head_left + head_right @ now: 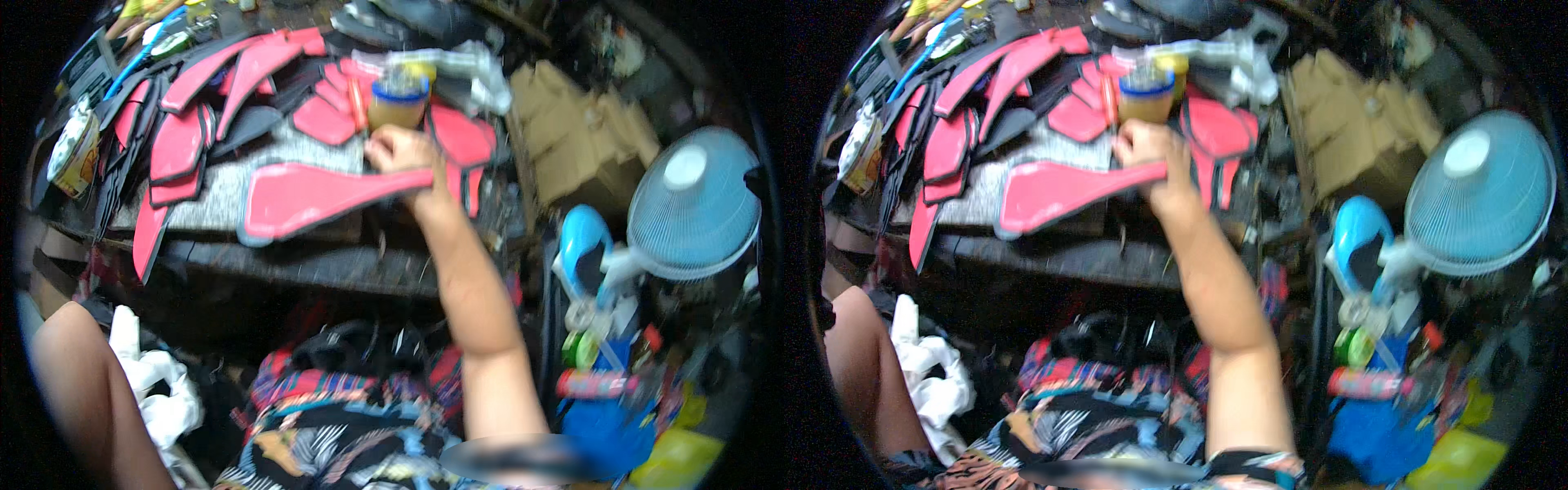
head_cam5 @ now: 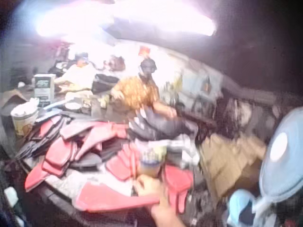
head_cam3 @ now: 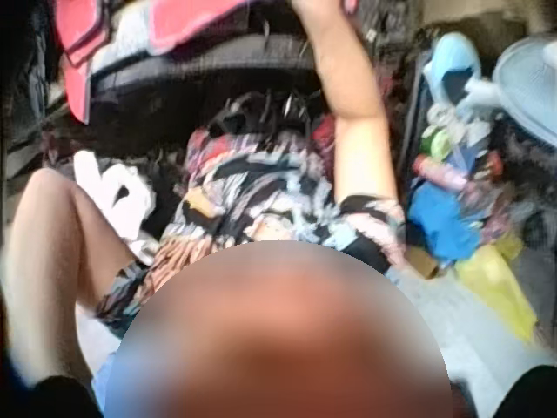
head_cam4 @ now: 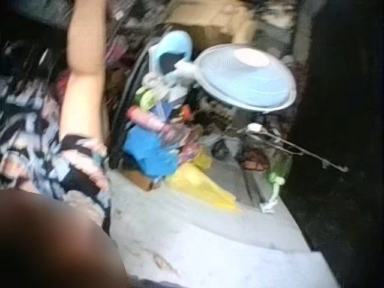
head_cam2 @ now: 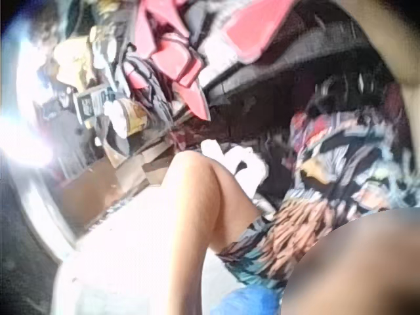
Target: The person trims the edges of pink and black material pieces using a red utility knife. They repeatedly pick up a piece, trim its edges, flip it over, and place it back on the table among other similar pieces.
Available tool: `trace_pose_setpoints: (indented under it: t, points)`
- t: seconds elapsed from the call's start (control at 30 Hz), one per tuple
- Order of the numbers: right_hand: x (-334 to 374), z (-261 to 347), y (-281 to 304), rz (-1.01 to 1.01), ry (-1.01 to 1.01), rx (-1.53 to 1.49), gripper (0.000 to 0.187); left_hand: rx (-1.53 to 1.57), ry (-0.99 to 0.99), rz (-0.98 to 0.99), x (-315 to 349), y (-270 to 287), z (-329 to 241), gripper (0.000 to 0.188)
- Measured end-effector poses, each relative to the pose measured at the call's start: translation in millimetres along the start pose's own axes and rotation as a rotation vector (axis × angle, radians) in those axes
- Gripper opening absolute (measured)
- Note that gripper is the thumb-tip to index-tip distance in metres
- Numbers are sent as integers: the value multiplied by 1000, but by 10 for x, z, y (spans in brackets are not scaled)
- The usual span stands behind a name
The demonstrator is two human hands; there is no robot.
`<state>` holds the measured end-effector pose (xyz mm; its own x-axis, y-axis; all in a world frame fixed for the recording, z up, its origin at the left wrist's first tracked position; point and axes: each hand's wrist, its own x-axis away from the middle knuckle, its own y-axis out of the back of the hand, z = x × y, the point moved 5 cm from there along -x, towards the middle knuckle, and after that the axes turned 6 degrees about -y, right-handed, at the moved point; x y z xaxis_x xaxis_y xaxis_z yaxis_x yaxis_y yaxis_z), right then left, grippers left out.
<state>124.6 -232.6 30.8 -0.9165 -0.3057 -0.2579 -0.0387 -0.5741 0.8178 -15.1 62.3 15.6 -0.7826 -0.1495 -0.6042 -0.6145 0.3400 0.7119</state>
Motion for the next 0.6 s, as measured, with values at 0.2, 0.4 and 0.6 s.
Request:
trace_pose_setpoints:
  t: [0.2,0.4,0.6]
  points:
    - [-262,112,-1,23,66,110,35,29,37,-18,-66,-91,158,21]
    - [-505,-79,-109,-36,127,86,36,291,21,-258,-37,457,155,22]
    - [-468,-165,-111,-6,34,72,41,634,-146,-765,191,1770,-57,23]
